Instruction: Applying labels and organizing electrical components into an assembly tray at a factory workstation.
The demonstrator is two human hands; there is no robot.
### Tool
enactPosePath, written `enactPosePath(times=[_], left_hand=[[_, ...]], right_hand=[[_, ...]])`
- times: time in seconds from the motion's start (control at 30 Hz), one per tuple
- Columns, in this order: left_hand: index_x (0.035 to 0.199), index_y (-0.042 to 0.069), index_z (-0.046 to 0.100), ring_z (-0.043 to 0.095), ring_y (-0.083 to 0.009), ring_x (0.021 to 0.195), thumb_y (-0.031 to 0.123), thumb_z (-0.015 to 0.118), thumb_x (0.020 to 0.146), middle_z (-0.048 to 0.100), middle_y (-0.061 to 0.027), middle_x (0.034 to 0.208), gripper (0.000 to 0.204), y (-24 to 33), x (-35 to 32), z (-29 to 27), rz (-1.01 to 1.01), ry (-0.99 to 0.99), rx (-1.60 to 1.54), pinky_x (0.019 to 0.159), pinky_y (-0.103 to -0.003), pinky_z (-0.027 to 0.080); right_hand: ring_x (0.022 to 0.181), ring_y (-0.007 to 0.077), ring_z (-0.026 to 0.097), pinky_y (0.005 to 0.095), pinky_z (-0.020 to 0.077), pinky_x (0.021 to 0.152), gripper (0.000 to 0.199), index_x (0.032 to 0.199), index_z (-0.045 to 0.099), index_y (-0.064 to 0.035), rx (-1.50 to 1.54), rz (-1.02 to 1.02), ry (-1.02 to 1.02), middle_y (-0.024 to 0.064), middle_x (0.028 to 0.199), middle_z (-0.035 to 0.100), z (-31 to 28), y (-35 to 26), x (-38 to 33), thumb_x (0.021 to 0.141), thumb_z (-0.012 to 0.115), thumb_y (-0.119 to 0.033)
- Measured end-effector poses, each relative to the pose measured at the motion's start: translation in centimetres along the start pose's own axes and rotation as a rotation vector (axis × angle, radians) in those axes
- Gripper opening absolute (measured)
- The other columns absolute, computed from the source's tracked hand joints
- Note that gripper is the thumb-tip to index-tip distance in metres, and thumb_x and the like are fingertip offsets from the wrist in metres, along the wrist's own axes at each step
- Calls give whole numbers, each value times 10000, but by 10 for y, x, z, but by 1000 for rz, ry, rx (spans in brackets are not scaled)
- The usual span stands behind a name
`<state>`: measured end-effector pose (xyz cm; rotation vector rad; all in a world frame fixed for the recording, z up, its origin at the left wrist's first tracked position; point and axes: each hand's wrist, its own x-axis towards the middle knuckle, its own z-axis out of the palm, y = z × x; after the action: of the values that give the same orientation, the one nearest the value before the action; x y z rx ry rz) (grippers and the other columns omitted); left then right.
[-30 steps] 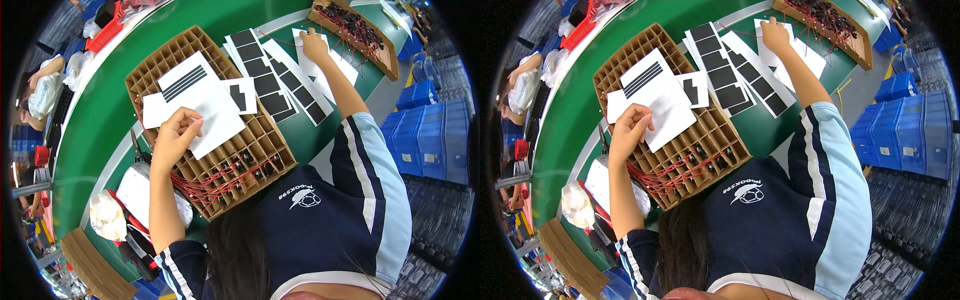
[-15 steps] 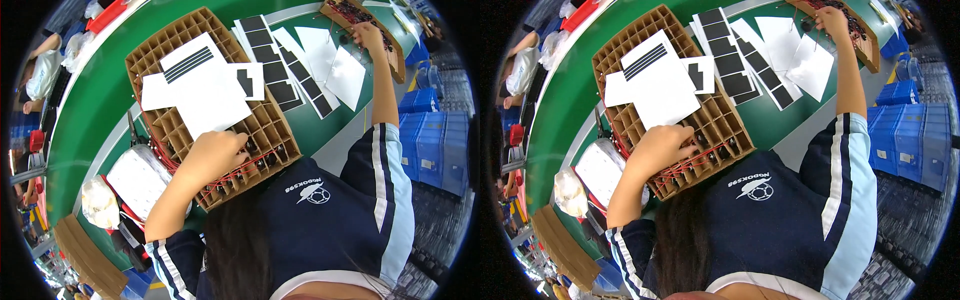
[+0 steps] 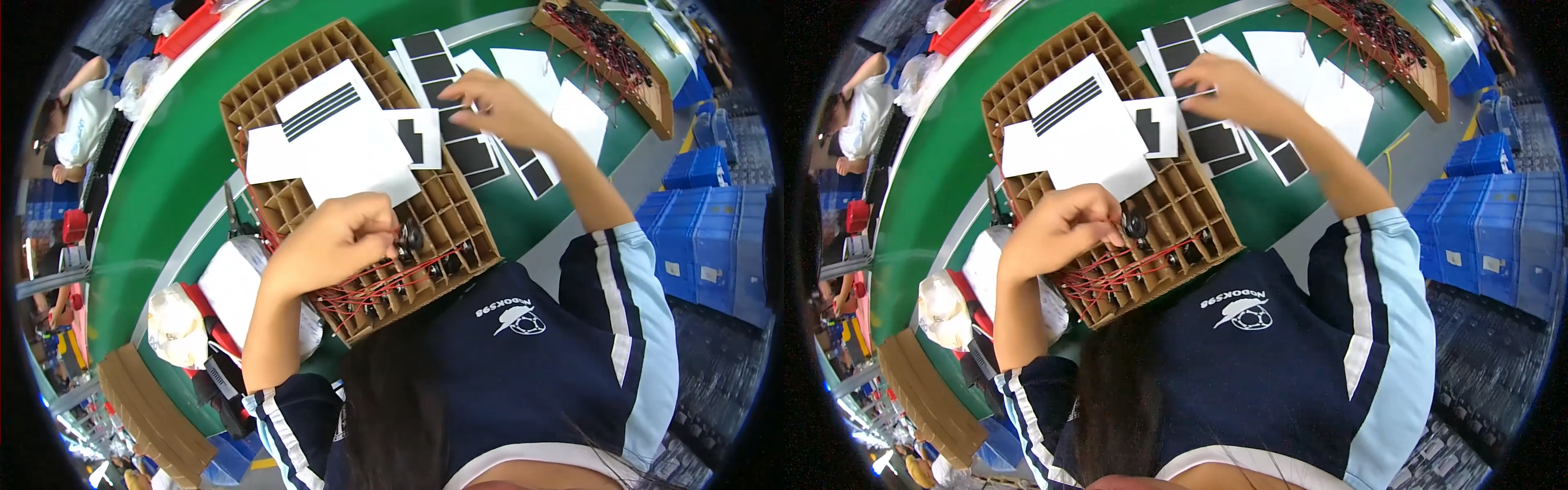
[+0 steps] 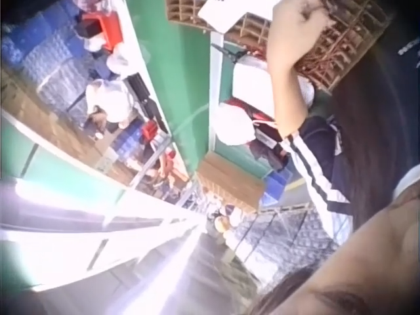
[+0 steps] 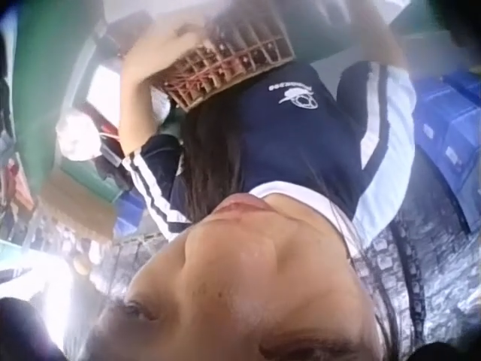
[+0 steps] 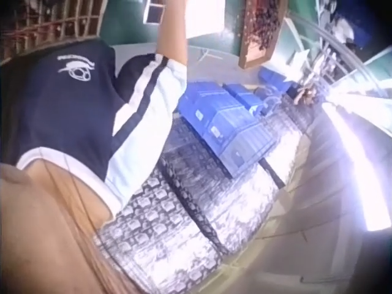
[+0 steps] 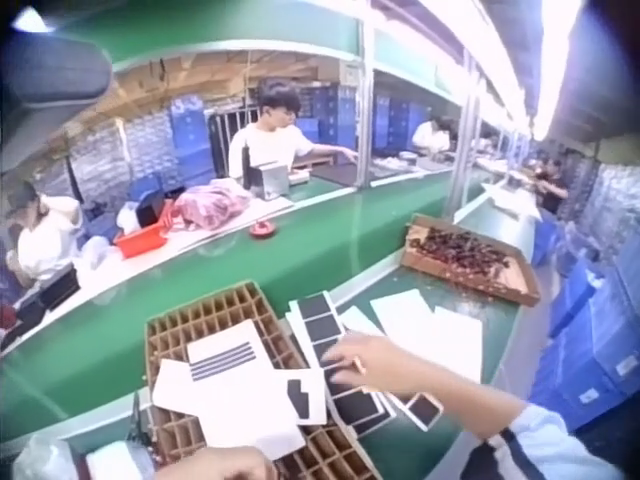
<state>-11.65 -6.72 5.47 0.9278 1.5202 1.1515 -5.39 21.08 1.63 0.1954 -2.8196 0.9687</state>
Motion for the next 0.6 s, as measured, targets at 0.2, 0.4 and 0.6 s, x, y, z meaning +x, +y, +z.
enactPosePath(times=[0.2, 0.4, 0.6], left_hand=[[673, 29, 359, 607, -413, 738, 46, 430, 817, 529, -283, 988, 162, 24, -10, -29, 335, 68, -768, 508, -363, 522], [728, 37, 434, 612, -220, 620, 116, 558, 800, 600, -198, 788, 164, -27, 1, -49, -22, 280, -435, 519, -255, 470], [892, 51, 382, 624, -237, 676, 8, 547, 773, 571, -109, 709, 208, -54, 5, -52, -141, 217, -465, 618, -291, 492]], right_hand=[[969, 284, 483, 343, 391, 839, 216, 937, 565, -18, 64, -378, 163, 121, 1002, 520, 75, -53, 81, 746, 594, -114], [861, 304, 484, 395, 390, 753, 275, 859, 612, -68, -42, -462, 69, 113, 887, 535, 138, -39, 140, 649, 616, -245], [815, 242, 478, 339, 420, 715, 100, 703, 591, -83, -203, -549, 239, 69, 822, 509, 147, -52, 141, 635, 604, -155]])
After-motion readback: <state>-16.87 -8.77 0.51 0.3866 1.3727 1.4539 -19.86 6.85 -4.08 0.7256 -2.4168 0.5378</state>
